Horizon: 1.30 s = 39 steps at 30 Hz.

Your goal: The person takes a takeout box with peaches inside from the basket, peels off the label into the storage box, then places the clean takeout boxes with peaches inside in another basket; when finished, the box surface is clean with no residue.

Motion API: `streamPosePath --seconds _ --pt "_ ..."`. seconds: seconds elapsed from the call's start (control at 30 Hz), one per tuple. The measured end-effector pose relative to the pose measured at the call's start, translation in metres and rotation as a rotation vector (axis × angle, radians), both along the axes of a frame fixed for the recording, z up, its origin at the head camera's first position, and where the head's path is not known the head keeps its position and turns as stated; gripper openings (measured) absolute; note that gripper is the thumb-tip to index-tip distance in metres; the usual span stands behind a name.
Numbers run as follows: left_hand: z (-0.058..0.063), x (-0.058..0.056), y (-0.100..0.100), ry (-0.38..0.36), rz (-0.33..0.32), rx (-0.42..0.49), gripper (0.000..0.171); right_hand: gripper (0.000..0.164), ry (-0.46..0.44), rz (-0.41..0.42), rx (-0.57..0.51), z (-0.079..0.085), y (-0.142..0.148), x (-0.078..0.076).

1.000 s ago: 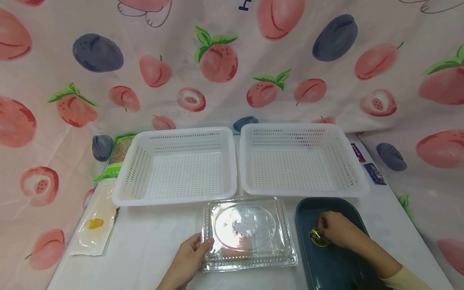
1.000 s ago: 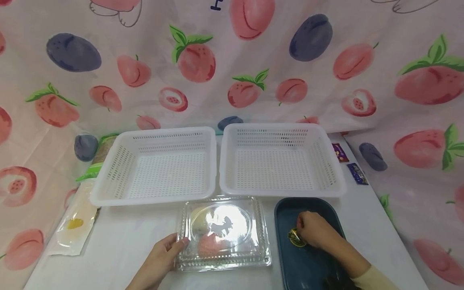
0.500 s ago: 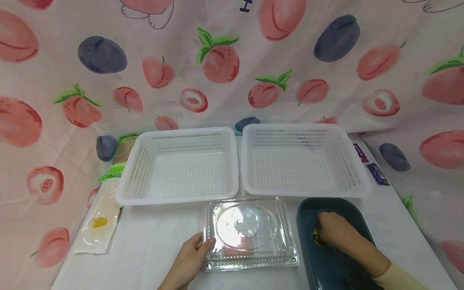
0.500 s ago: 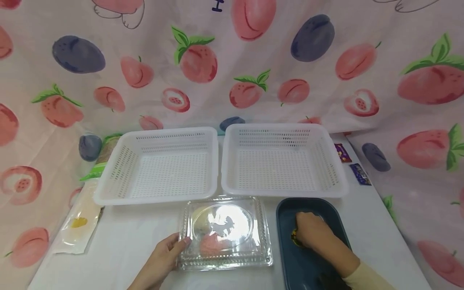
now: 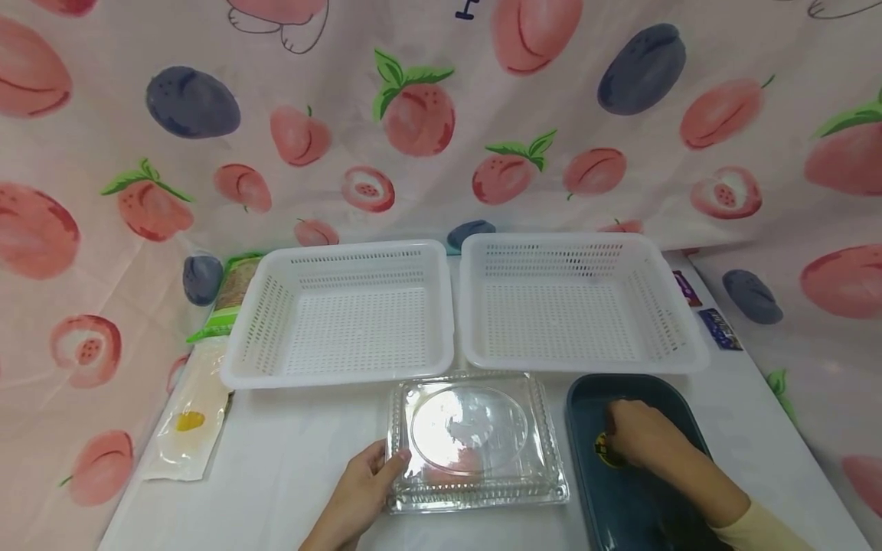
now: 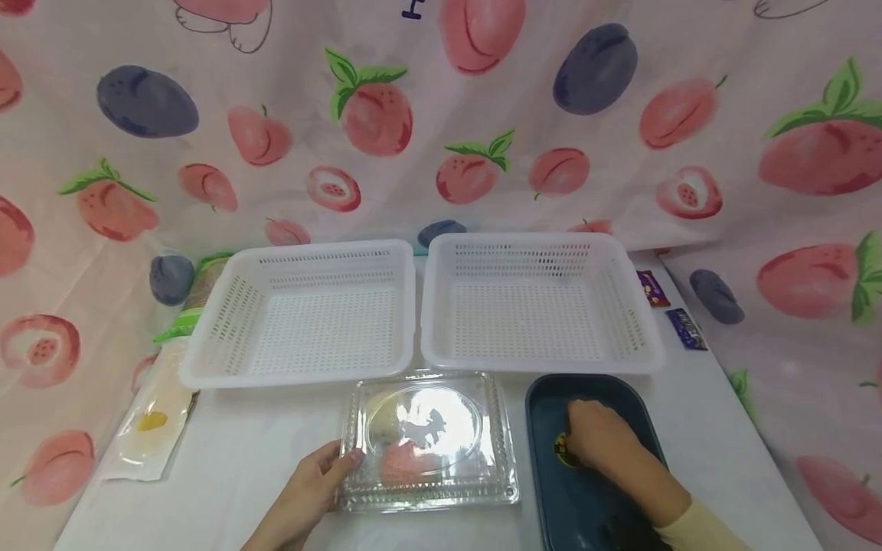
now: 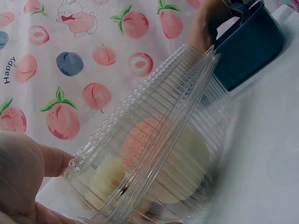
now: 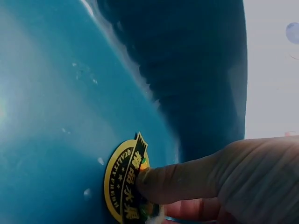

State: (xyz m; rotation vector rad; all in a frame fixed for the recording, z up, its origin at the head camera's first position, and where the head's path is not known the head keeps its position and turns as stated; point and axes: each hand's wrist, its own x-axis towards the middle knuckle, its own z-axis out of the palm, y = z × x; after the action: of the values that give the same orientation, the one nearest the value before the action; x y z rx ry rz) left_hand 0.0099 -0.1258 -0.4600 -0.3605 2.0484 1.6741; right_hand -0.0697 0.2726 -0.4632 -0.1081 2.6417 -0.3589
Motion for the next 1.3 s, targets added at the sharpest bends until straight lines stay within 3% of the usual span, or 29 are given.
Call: streamPosePath --seconds 0.27,0.43,0.63,0.9,1.07,1.3 --pt "0.004 -0.003 -0.005 0.029 0.019 -0.024 0.077 0.016 0.060 0.029 -0.031 0.008 -0.005 -0.011" --pt "0.006 -0.002 -0.007 0.025 0.019 -0.031 0.078 0.016 0.046 0.017 -0.030 0.019 -0.004 -0.015" --pt "0.004 -0.002 -0.004 0.035 0.012 0.011 0.078 0.016 0.108 0.029 -0.051 0.038 0.004 -0.015" --pt "0.003 -0.002 -0.003 0.032 -0.001 0.011 0.080 0.017 0.161 0.017 -0.157 0.064 0.006 -0.008" --pt "0.001 -0.001 -0.002 0.025 0.003 0.009 0.081 0.018 0.264 -0.026 -0.207 0.080 0.011 -0.005" --pt "-0.001 0.001 -0.001 0.014 0.000 -0.002 0.082 0.024 0.498 -0.179 -0.217 0.088 0.025 -0.010"
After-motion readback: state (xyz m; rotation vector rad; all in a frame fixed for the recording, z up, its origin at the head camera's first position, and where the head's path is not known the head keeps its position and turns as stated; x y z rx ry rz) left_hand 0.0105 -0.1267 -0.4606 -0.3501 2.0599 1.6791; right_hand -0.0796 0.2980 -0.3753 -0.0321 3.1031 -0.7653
